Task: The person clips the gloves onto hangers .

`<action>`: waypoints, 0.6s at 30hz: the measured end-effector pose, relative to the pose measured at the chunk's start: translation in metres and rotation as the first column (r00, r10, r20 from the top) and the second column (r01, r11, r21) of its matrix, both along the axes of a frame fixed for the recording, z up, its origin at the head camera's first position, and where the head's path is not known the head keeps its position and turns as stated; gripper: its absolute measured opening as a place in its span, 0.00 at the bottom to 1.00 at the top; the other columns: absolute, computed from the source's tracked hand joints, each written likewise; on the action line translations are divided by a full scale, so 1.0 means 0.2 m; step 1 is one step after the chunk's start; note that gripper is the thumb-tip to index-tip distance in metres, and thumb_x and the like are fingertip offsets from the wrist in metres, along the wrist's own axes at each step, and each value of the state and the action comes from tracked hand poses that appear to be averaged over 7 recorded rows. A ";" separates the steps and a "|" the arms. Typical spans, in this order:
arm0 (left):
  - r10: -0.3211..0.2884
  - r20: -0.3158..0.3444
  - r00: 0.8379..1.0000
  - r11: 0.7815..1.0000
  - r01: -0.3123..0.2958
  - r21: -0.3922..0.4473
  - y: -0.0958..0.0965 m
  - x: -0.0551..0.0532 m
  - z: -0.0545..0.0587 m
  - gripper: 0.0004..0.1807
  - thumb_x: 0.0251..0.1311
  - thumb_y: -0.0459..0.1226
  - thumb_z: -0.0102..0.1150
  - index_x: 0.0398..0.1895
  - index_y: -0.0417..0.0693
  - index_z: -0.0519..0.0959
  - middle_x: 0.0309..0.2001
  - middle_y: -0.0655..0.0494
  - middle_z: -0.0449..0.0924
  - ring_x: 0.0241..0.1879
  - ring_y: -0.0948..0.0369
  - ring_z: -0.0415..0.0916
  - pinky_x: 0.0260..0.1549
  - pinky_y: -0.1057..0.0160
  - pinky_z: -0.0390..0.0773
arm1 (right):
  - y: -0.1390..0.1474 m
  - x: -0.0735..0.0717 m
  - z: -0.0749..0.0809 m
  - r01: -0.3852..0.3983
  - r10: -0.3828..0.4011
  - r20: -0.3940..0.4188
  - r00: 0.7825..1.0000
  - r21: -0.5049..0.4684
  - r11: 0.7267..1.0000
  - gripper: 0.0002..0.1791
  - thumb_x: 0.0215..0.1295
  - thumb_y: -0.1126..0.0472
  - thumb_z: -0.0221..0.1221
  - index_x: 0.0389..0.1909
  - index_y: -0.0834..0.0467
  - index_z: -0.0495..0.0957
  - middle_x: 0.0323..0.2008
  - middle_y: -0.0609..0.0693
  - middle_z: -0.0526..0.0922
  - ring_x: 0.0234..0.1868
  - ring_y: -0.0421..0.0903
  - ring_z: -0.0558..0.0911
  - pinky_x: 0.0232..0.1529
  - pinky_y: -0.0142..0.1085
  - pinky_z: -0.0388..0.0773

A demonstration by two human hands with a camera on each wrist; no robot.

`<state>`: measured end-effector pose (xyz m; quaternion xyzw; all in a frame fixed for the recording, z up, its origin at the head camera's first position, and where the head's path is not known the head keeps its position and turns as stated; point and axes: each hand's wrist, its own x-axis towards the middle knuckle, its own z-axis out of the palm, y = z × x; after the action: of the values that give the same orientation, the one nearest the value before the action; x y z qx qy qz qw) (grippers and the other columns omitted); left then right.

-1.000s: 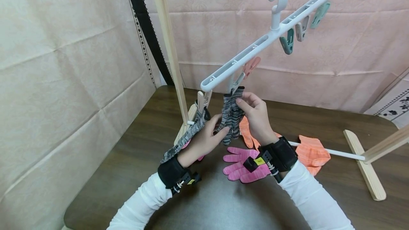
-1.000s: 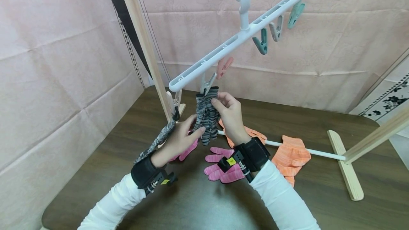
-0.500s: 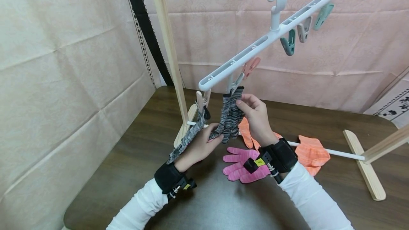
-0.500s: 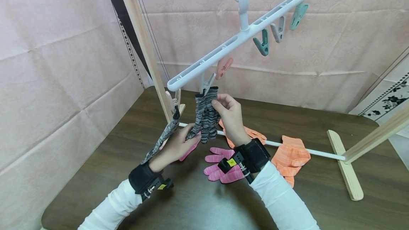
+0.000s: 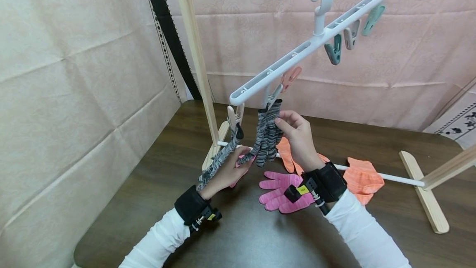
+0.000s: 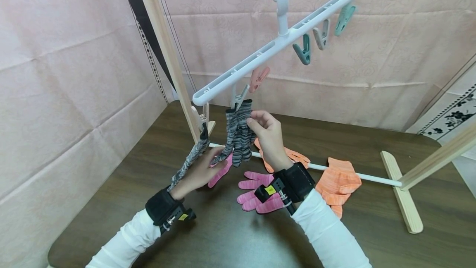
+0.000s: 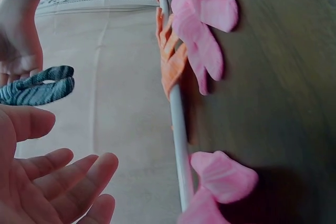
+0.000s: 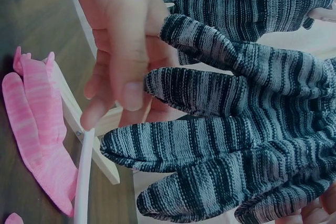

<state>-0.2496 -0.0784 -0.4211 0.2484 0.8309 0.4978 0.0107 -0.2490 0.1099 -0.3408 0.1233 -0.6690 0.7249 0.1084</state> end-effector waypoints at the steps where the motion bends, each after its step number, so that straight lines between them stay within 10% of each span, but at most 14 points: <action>1: -0.005 -0.002 1.000 1.000 0.005 0.006 0.00 0.00 -0.01 0.20 0.59 0.31 0.48 0.55 0.35 0.62 0.56 0.38 0.65 0.57 0.46 0.63 0.51 0.47 0.66 | 0.00 0.00 0.00 0.000 0.000 -0.002 1.000 -0.002 1.000 0.04 0.62 0.63 0.51 0.35 0.51 0.71 0.29 0.42 0.71 0.33 0.38 0.68 0.37 0.32 0.66; 6: 0.006 -0.051 0.999 1.000 -0.008 -0.029 -0.03 -0.01 -0.03 0.20 0.56 0.25 0.48 0.54 0.34 0.64 0.53 0.35 0.67 0.51 0.44 0.67 0.44 0.50 0.72 | 0.01 0.01 0.00 -0.008 0.008 -0.010 1.000 -0.004 1.000 0.05 0.62 0.65 0.50 0.35 0.52 0.71 0.29 0.40 0.73 0.34 0.37 0.70 0.39 0.31 0.69; 13: 0.053 -0.072 0.996 0.946 -0.073 -0.315 -0.11 0.02 0.01 0.18 0.59 0.39 0.49 0.47 0.35 0.70 0.36 0.40 0.76 0.35 0.51 0.74 0.34 0.60 0.74 | 0.01 0.01 0.00 0.008 -0.008 -0.007 1.000 0.021 1.000 0.04 0.62 0.64 0.50 0.37 0.54 0.71 0.28 0.40 0.73 0.35 0.38 0.70 0.40 0.31 0.69; 16: 0.033 0.007 0.999 0.991 -0.032 -0.129 -0.14 0.00 -0.02 0.14 0.61 0.36 0.46 0.43 0.33 0.72 0.35 0.39 0.75 0.32 0.54 0.72 0.32 0.64 0.72 | 0.02 0.00 0.00 0.006 -0.005 -0.012 1.000 0.028 1.000 0.04 0.62 0.64 0.50 0.37 0.55 0.71 0.29 0.40 0.74 0.36 0.38 0.70 0.40 0.31 0.69; 18: 0.013 -0.072 0.997 0.993 -0.021 -0.115 -0.17 -0.03 -0.07 0.12 0.59 0.33 0.48 0.43 0.35 0.73 0.37 0.41 0.77 0.35 0.55 0.73 0.34 0.64 0.73 | 0.02 0.00 0.00 0.002 -0.001 -0.019 1.000 0.027 1.000 0.04 0.62 0.64 0.50 0.37 0.55 0.71 0.28 0.40 0.74 0.35 0.39 0.70 0.40 0.31 0.69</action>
<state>-0.2547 -0.1120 -0.4349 0.2576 0.8604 0.4396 -0.0086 -0.2480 0.1136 -0.3411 0.1309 -0.6777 0.7146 0.1135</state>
